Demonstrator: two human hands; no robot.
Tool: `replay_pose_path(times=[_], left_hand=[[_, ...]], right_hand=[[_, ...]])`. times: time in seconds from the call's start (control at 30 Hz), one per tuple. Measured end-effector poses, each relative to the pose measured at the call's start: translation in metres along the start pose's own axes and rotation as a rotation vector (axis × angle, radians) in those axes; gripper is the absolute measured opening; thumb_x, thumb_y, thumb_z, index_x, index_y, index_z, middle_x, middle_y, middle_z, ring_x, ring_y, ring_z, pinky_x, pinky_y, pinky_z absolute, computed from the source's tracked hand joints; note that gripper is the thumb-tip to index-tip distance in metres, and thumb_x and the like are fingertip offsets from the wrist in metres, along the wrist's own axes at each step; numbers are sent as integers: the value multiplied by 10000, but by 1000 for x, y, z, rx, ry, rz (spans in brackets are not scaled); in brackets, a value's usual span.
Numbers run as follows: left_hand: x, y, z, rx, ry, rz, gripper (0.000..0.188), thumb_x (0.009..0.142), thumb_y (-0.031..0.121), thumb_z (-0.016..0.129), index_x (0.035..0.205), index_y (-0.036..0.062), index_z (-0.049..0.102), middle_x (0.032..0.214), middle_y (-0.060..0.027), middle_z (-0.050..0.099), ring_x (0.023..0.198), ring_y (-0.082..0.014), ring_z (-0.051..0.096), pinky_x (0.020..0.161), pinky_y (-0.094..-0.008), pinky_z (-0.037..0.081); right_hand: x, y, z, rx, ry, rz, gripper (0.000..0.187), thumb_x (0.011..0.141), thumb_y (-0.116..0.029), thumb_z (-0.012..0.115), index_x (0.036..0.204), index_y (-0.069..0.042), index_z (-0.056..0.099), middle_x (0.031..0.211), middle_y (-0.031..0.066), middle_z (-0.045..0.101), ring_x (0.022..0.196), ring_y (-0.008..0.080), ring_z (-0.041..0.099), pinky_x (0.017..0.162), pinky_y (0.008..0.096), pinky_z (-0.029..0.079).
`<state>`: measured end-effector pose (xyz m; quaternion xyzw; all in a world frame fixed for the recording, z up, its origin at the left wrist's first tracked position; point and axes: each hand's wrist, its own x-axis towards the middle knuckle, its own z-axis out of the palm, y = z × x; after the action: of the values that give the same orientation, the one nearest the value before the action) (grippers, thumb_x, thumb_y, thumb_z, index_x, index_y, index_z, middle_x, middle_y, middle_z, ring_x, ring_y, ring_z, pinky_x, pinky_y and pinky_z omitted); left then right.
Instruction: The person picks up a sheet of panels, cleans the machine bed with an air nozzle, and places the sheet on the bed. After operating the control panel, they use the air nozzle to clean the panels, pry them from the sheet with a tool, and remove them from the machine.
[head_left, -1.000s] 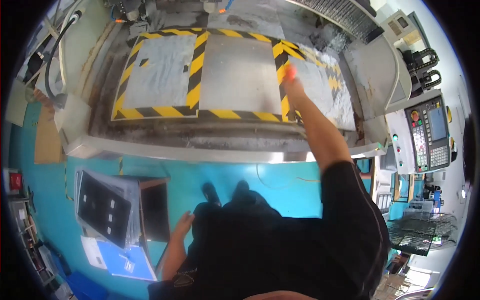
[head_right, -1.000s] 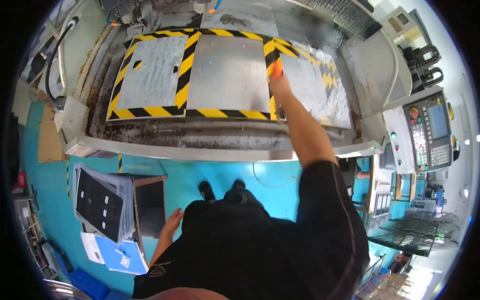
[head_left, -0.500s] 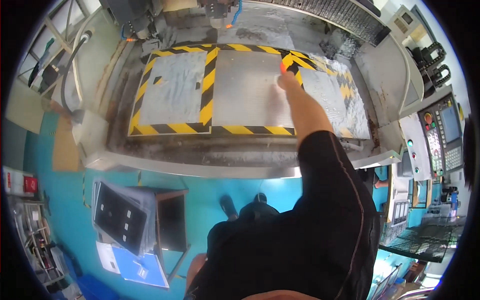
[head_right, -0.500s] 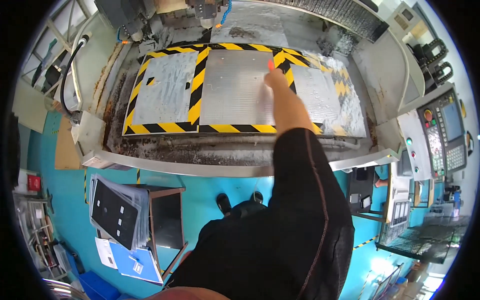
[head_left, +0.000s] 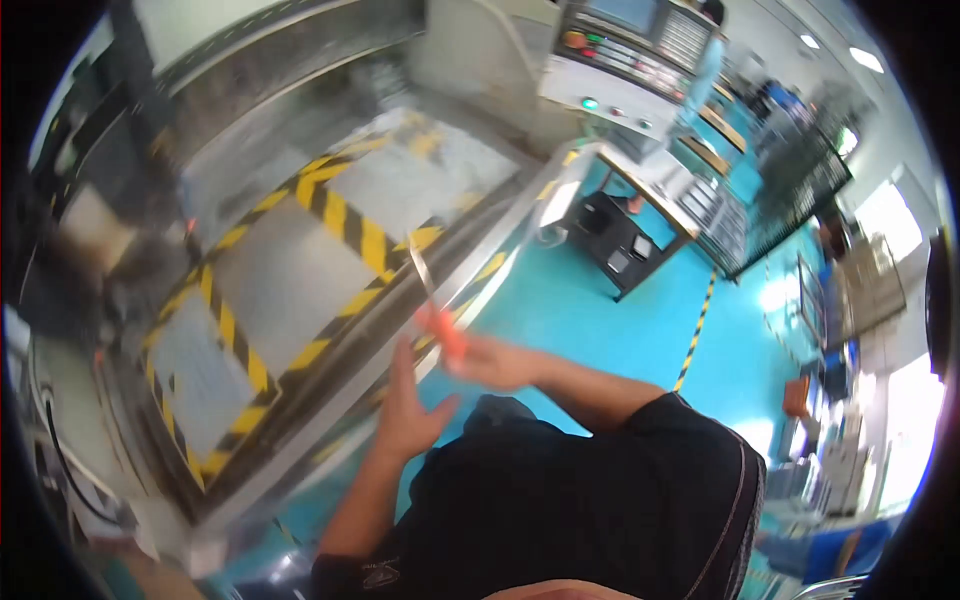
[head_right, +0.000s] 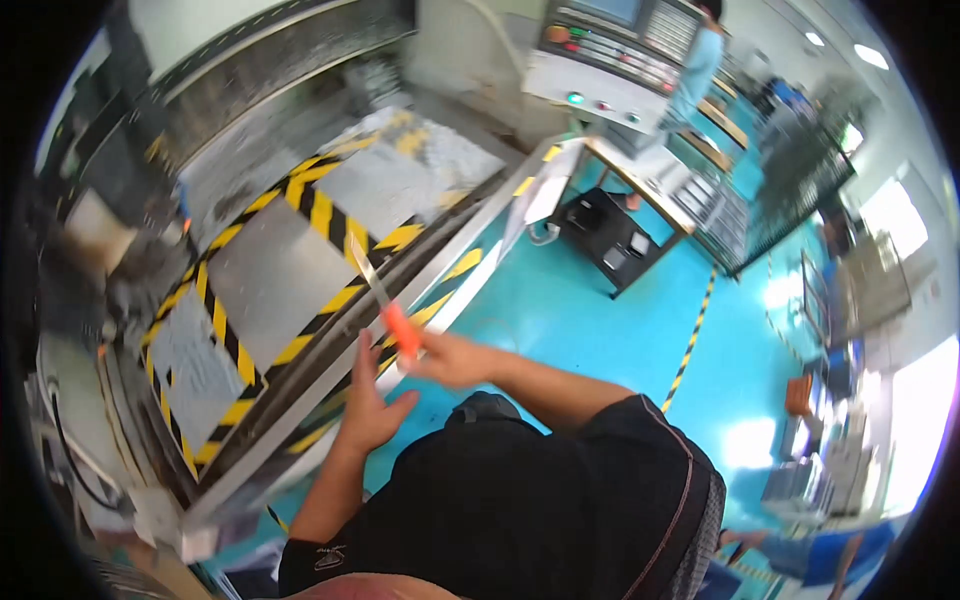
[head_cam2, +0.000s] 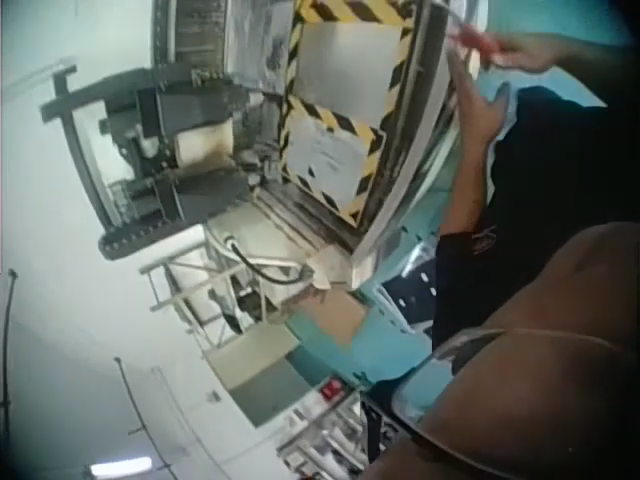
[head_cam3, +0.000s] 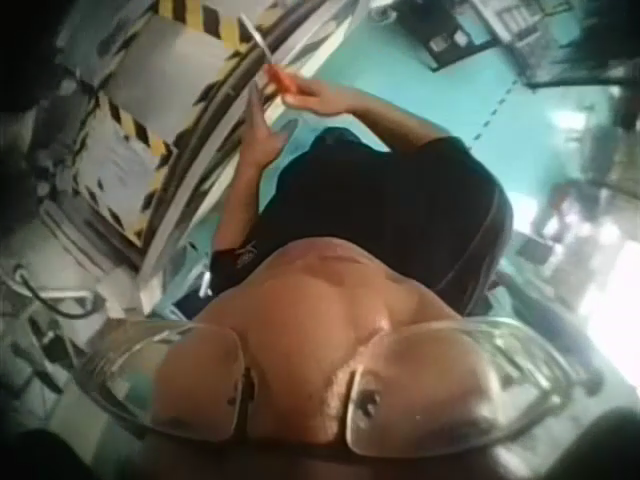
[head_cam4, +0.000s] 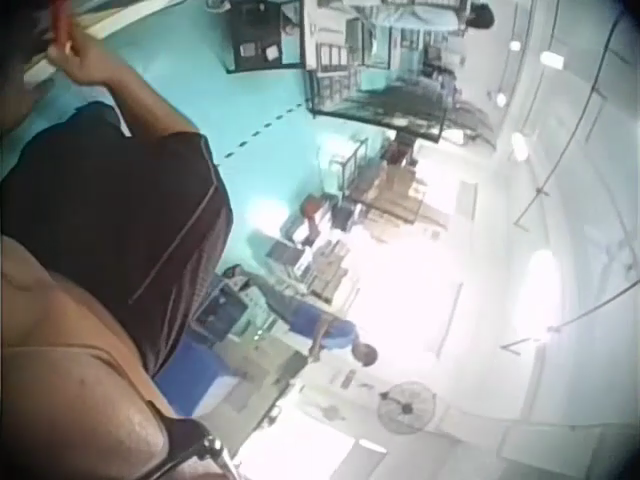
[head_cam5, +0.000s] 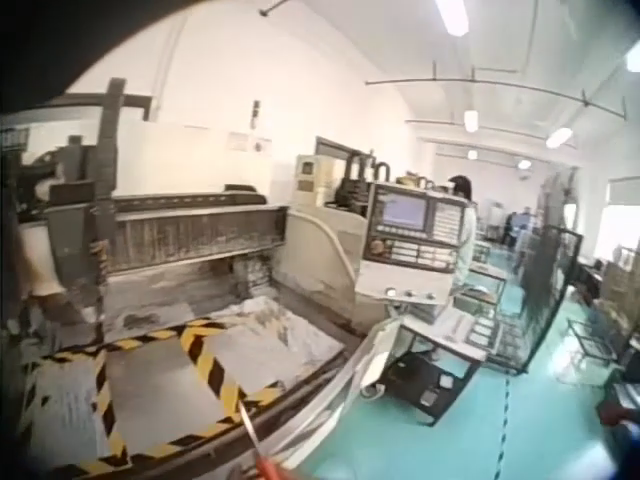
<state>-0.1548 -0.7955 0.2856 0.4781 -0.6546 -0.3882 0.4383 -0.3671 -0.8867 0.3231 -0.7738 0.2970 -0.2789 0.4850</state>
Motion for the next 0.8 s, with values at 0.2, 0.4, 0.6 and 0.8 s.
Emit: replay_pose_path(times=[0.2, 0.4, 0.6, 0.8], left_hand=[[35, -62, 93, 385, -653, -81, 372, 910, 313, 683, 1258, 181, 665, 1114, -145, 712, 1035, -343, 680, 873, -411, 545], [31, -85, 78, 452, -789, -191, 336, 889, 344, 723, 1191, 199, 707, 1041, -142, 726, 963, -350, 696, 817, -415, 552], [62, -81, 110, 557, -543, -420, 416, 878, 337, 723, 1265, 196, 666, 1140, -144, 705, 1046, -351, 671, 881, -422, 545], [108, -56, 177, 573, -148, -128, 693, 817, 133, 804, 1423, 38, 482, 1294, -184, 600, 1032, -330, 676, 911, -402, 534]], right_hand=[[-85, 50, -138, 701, 1158, 413, 392, 1032, -416, 457, 869, -78, 574, 685, 40, 525, 537, 160, 489, 489, 335, 428], [-160, 210, -186, 147, 1127, 765, 240, 935, -115, 517, 1107, -14, 650, 802, 66, 662, 612, 160, 599, 472, 316, 450], [-68, 200, -290, -488, -311, 528, 391, 966, -347, 542, 1207, -80, 696, 1333, 195, 629, 1324, 400, 509, 1133, 516, 334], [92, 163, -621, -1161, 836, 355, 705, 991, -450, 518, 1566, -167, 222, 978, 203, 720, 869, 407, 698, 755, 514, 543]])
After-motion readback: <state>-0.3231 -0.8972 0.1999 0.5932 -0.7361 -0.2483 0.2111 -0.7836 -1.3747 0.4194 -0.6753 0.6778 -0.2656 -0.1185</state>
